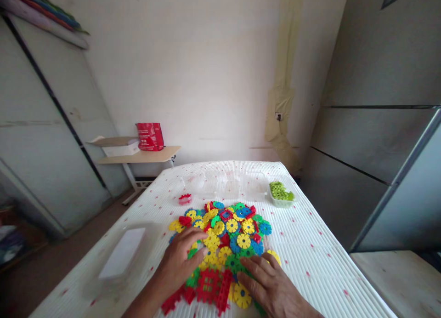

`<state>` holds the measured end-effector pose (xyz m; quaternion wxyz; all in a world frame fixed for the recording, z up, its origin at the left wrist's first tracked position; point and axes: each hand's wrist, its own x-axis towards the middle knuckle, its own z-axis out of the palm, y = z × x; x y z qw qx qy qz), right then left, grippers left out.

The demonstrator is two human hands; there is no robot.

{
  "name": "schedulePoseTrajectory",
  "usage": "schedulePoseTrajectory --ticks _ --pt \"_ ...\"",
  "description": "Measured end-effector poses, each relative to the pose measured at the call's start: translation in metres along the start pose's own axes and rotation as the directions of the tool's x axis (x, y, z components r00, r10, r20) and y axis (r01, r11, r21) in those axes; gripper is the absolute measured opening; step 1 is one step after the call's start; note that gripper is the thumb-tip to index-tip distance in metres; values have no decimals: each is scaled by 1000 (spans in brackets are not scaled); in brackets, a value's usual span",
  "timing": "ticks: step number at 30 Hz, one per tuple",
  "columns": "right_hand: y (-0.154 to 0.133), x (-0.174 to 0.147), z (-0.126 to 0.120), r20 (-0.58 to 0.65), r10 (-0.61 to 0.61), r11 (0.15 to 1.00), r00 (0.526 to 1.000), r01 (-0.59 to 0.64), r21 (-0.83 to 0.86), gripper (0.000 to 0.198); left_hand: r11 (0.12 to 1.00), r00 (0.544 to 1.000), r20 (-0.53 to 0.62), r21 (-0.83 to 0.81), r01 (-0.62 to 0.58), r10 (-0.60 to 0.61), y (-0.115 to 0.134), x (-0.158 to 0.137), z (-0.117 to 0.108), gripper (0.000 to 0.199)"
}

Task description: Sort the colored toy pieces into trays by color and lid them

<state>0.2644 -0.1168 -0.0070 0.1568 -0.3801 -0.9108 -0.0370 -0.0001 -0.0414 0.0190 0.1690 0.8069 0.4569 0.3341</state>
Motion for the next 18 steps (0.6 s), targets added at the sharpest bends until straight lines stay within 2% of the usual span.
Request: schedulePoseTrajectory --ticks 2,4,6,8,12,18 --pt "-1 4 1 -30 -75 997 997 74 -28 55 992 989 131 95 -82 69 9 -11 0 38" --pt "-2 11 4 -54 -102 994 993 99 -53 53 969 959 257 180 -171 122 7 -24 2 61" --pt "-3 19 9 -67 -113 992 991 109 -64 52 928 912 371 245 -280 176 -5 -37 7 80" --pt "-4 26 15 -67 -114 992 991 110 -53 52 880 883 421 315 -355 206 -21 -47 13 88" --pt "-8 41 22 -57 -86 996 995 85 -22 49 810 909 351 451 -374 224 -45 -57 24 85" --pt "-13 68 20 -128 58 998 990 -59 -6 23 798 962 170 537 -274 215 -43 -46 31 51"
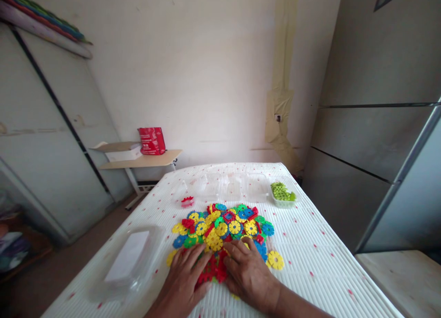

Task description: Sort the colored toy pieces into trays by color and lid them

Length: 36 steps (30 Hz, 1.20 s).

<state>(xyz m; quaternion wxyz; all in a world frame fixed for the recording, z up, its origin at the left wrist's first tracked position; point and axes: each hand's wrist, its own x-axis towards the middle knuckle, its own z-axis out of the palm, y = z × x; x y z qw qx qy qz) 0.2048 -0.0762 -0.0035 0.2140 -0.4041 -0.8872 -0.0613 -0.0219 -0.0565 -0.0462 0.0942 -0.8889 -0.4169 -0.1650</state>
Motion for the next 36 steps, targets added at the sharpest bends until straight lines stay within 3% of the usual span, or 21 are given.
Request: schedulePoseTrajectory --ticks 6,9,13,16,20,24,27,36 --pt "18 28 4 -118 92 996 989 -91 17 17 994 986 -137 -65 91 -99 -1 32 -6 27" --pt "31 39 6 -195 194 981 961 -191 36 17 991 965 -230 -72 113 -127 -7 51 -10 27" --pt "48 37 8 -249 274 961 929 -274 38 16 964 916 -301 -97 247 -265 -15 71 -9 29" --pt "60 28 7 -283 293 953 913 -301 16 16 939 886 -311 -106 329 -345 -20 73 -3 28" --pt "82 15 6 -339 321 945 884 -319 63 18 931 878 -312 -113 346 -364 -29 61 3 30" --pt "105 3 11 -413 419 907 809 -395 146 25 926 873 -311 -166 339 -375 -40 50 1 26" --pt "112 -2 15 -406 498 866 766 -463 190 29 926 880 -303 -212 312 -366 -42 49 -2 24" --pt "106 -4 18 -230 649 751 725 -566 340 33 950 926 -252 -207 233 -282 -29 50 -11 21"
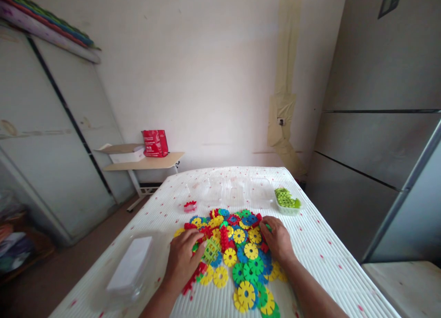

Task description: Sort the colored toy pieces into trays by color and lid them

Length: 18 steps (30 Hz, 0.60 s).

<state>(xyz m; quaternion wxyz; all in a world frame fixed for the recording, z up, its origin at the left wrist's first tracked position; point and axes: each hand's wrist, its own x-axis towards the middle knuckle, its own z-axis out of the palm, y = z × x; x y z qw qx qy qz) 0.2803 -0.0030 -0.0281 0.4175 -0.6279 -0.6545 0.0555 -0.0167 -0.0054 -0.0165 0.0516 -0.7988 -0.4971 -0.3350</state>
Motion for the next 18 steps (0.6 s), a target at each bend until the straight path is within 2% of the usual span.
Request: schedulePoseTrajectory --ticks 4,11,18 --pt "6 1 2 -6 46 999 999 -46 11 35 999 999 -19 42 29 -28 -5 -2 4 27" --pt "8 2 3 -76 -99 991 992 91 -102 28 992 997 32 111 62 -66 -9 -6 13 39" --pt "10 2 6 -25 -58 992 998 55 -111 33 978 993 14 177 109 -113 -11 -7 18 39"
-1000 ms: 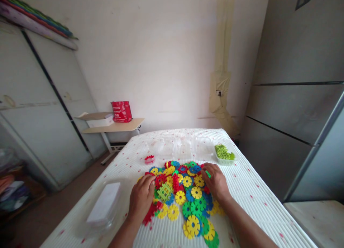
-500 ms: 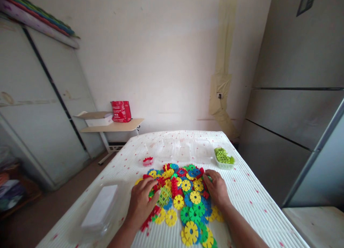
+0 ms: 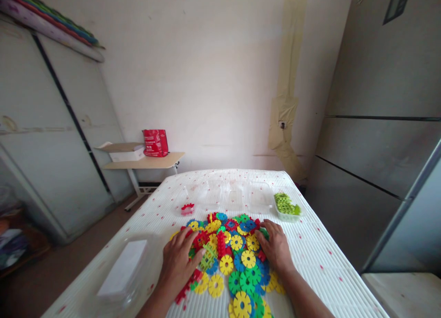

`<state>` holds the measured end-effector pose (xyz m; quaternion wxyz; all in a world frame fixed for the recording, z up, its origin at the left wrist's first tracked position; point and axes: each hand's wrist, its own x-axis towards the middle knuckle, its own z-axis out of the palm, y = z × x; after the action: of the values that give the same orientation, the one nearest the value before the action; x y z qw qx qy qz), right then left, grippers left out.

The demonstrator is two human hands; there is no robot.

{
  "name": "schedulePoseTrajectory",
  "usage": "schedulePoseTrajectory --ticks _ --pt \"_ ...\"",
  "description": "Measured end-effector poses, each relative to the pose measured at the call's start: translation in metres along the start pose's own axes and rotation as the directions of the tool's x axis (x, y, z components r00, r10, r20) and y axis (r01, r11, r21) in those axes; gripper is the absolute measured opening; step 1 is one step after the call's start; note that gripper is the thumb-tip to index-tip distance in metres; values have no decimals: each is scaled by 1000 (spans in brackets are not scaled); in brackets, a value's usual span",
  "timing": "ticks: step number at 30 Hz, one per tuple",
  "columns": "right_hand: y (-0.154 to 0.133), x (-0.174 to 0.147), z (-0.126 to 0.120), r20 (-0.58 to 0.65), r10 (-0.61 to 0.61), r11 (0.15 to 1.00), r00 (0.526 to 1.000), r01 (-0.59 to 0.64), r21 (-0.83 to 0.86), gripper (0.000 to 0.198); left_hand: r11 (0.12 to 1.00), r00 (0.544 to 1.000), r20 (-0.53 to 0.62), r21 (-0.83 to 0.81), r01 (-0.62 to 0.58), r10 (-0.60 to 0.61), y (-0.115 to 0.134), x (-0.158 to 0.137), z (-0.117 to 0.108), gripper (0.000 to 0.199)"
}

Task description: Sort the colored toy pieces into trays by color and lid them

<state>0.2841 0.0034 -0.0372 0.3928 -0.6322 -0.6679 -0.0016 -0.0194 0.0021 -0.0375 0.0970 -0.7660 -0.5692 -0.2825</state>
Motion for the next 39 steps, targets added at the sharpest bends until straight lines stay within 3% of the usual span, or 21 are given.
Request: schedulePoseTrajectory --ticks 7,16,27,39 --pt "-6 -1 -2 76 56 997 995 -60 43 41 994 997 5 74 74 -75 4 1 -9 39" --pt "-9 0 -2 178 39 997 983 -51 64 44 980 973 123 81 184 -193 6 0 -2 46" --pt "-8 -2 -2 212 4 990 977 -34 139 42 980 988 85 -138 141 -131 0 0 5 42" --pt "-17 -4 -8 299 -16 974 954 -53 219 41 984 993 84 -154 91 -79 -1 2 4 40"
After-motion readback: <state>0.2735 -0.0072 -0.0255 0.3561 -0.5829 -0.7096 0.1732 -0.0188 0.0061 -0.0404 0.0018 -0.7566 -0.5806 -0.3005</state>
